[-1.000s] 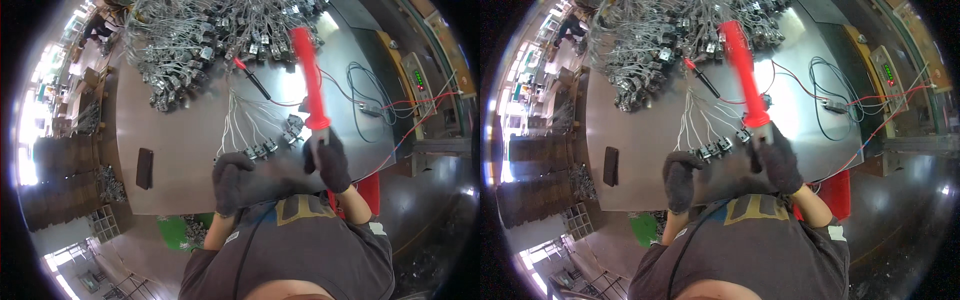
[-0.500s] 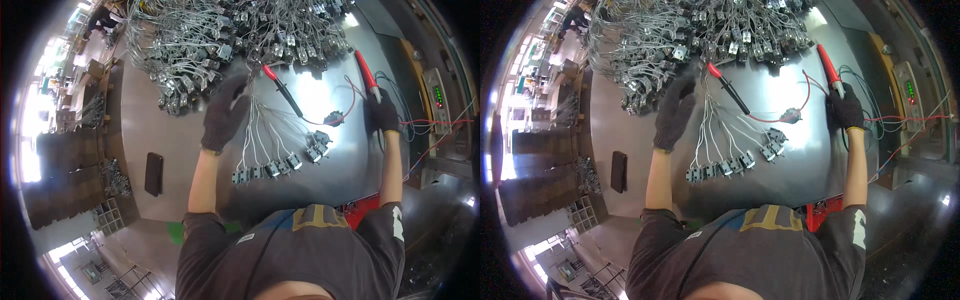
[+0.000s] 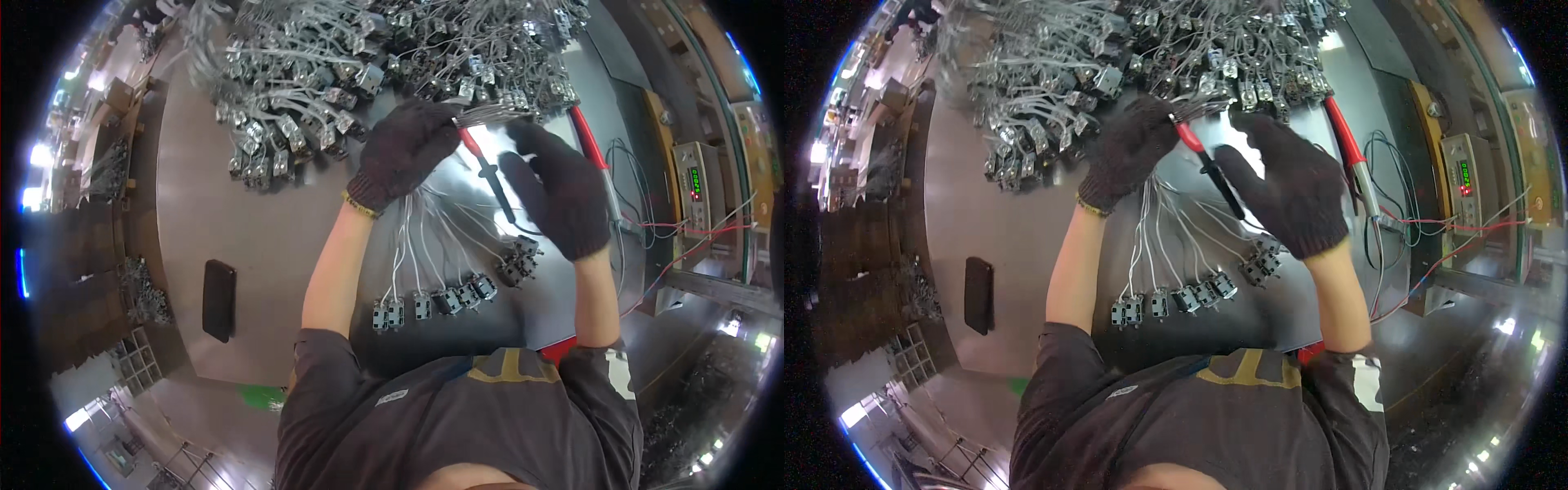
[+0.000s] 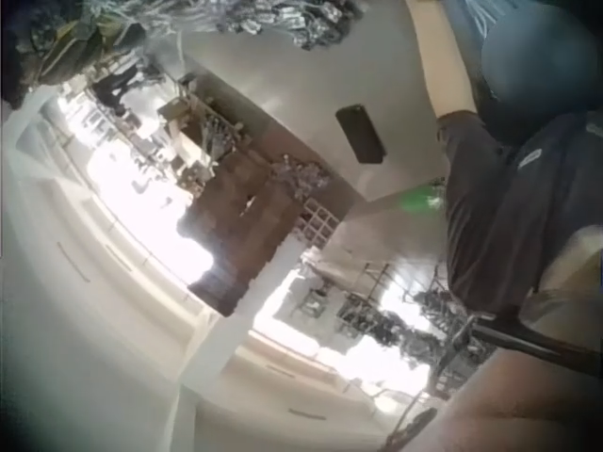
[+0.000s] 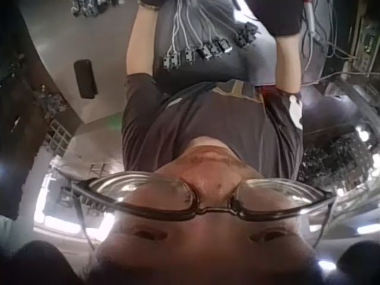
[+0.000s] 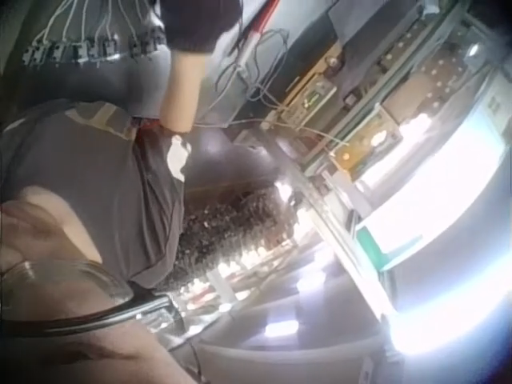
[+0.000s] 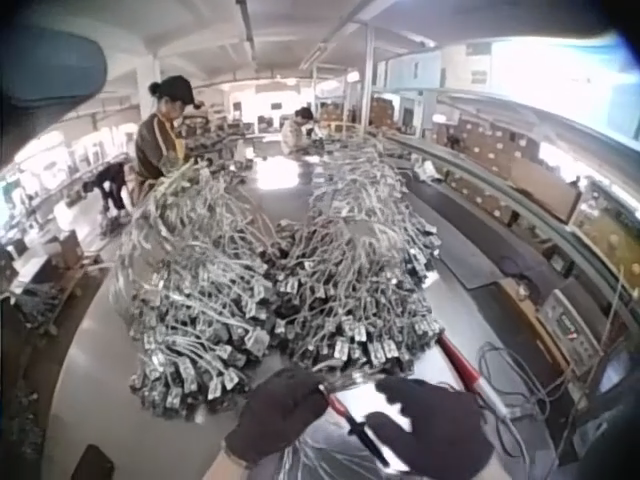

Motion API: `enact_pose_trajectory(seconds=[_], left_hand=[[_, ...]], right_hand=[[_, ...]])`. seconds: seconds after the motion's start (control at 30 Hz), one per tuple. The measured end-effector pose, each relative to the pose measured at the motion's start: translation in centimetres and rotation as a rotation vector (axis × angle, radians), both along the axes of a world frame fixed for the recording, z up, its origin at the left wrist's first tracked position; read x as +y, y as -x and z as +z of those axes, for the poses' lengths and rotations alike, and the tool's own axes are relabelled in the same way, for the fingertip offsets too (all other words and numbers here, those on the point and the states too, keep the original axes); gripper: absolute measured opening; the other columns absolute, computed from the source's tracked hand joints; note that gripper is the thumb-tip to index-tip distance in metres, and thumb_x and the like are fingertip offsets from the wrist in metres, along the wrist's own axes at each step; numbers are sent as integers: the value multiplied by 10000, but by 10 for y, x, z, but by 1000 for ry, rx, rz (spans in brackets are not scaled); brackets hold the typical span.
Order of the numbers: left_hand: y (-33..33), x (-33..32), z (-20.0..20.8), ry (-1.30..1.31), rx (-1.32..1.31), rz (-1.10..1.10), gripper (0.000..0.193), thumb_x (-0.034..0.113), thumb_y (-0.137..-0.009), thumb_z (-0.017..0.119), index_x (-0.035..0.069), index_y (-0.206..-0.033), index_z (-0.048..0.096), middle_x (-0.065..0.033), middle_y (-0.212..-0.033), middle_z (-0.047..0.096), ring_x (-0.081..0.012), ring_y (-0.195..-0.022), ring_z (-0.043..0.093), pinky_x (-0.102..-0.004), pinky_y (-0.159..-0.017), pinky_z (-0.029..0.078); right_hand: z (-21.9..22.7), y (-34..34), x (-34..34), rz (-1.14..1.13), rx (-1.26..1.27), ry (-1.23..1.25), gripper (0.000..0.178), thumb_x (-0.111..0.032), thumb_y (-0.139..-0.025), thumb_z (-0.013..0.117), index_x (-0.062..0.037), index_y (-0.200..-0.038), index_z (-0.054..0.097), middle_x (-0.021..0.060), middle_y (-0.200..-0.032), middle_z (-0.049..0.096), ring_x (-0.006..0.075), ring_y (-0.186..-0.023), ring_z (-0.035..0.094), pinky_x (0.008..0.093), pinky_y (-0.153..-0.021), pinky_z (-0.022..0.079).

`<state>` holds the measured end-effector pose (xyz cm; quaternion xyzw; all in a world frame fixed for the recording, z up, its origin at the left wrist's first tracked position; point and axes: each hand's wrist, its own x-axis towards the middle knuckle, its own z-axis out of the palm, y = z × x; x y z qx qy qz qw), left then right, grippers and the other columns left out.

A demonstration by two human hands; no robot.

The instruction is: The person tests electrical components with a red probe, gathers them by their wires, and places them on a green mat. Then, the person bundles the wires of another set of components and secures them with a plastic tie.

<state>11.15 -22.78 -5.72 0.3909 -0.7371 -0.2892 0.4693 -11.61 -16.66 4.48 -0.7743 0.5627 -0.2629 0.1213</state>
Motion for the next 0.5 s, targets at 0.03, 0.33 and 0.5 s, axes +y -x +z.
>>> enact_pose_trajectory(seconds=[0.03, 0.33, 0.5], left_hand=[[0, -2, 7, 133, -49, -19, 267, 282, -960, 669, 84, -1133, 719, -163, -999, 715, -306, -885, 698, -397, -793, 554], [7, 15, -4, -297, 263, -192, 167, 213, -960, 683, 53, -1000, 710, -59, -815, 653, -152, -744, 611, -321, -683, 490], [2, 11, -27, -418, 365, -223, 234, 90, -1002, 654, 10, -1221, 680, -7, -1085, 687, -110, -1016, 633, -273, -926, 533]], right_hand=[[3, -11, -6, 26, 48, -103, 319, -306, -965, 671, -78, -1185, 711, 128, -1044, 754, 283, -875, 741, 384, -771, 579], [-26, -39, -3, 91, -54, -142, 294, -286, -1034, 510, -43, -1140, 638, 122, -782, 692, 292, -696, 678, 419, -666, 529], [-35, -45, -2, 82, -305, -224, 245, -233, -995, 602, -38, -1135, 654, 145, -778, 679, 288, -686, 657, 406, -665, 524]])
